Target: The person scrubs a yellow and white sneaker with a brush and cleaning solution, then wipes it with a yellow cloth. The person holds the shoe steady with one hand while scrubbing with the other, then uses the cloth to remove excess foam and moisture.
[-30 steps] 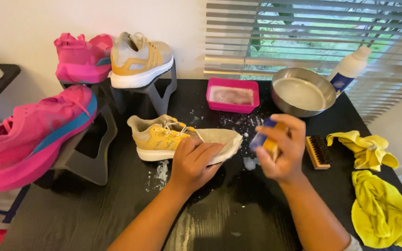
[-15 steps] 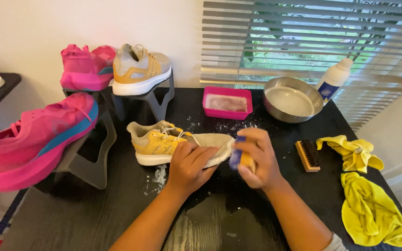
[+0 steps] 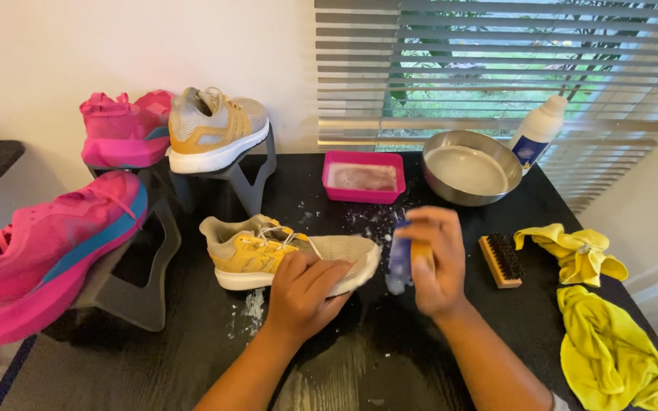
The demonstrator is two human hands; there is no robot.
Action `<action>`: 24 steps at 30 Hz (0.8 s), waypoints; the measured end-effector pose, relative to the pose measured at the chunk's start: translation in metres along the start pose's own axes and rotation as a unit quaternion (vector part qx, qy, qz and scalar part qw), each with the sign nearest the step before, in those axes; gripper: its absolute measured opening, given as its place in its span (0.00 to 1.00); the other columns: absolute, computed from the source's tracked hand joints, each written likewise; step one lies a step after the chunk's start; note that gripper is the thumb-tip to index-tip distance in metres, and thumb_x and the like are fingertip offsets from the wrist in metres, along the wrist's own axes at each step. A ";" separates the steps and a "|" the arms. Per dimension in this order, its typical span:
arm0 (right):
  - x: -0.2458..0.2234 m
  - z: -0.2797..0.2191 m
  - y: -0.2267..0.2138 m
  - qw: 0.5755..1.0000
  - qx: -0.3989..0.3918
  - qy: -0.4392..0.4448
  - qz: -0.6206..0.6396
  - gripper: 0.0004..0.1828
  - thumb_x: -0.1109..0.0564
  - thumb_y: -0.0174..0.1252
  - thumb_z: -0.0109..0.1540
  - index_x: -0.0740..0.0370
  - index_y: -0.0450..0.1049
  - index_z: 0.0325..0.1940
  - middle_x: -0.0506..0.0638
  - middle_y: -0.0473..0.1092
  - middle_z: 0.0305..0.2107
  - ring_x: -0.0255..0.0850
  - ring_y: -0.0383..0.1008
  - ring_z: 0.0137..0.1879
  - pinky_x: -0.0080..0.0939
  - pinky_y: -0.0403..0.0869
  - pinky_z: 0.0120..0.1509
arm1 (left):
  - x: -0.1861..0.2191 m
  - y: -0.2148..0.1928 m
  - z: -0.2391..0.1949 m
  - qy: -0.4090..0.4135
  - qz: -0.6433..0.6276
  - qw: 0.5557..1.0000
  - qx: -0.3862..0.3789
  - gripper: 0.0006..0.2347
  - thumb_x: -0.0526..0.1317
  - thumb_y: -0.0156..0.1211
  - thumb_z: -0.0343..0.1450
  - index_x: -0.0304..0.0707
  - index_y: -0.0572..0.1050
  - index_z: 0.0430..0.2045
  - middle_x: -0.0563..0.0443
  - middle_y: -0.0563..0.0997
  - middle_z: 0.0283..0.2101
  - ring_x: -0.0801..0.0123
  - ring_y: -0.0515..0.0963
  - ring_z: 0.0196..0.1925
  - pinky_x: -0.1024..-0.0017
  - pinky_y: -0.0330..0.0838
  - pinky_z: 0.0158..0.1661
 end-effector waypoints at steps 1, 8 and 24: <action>0.003 -0.001 0.003 1.000 -0.002 -0.001 0.001 0.29 0.37 0.39 0.69 0.62 0.75 0.45 0.60 0.66 0.51 0.48 0.71 0.51 0.47 0.71 0.56 | -0.001 0.000 -0.001 -0.002 0.001 1.000 0.001 0.08 0.38 0.71 0.70 0.35 0.79 0.38 0.53 0.85 0.39 0.59 0.70 0.32 0.64 0.63 0.34; 0.006 0.001 0.006 0.995 -0.025 0.093 -0.024 0.17 0.48 0.48 0.64 0.60 0.78 0.44 0.57 0.66 0.49 0.46 0.69 0.55 0.47 0.69 0.59 | -0.001 0.000 -0.004 -0.009 0.009 1.000 -0.015 0.09 0.39 0.69 0.71 0.36 0.80 0.41 0.54 0.85 0.40 0.58 0.71 0.34 0.63 0.65 0.36; 0.015 -0.007 0.020 1.000 -0.027 -0.005 0.003 0.14 0.51 0.49 0.64 0.57 0.79 0.39 0.53 0.74 0.41 0.54 0.70 0.55 0.52 0.64 0.66 | -0.009 0.008 -0.002 -0.001 0.022 0.995 0.093 0.08 0.36 0.73 0.64 0.43 0.82 0.34 0.57 0.83 0.32 0.63 0.75 0.30 0.68 0.73 0.36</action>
Point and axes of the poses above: each hand's wrist, its own z-axis towards the middle knuckle, its own y-axis out of the palm, x = y × z, the point moved 1 cm from there along z, towards the middle knuckle
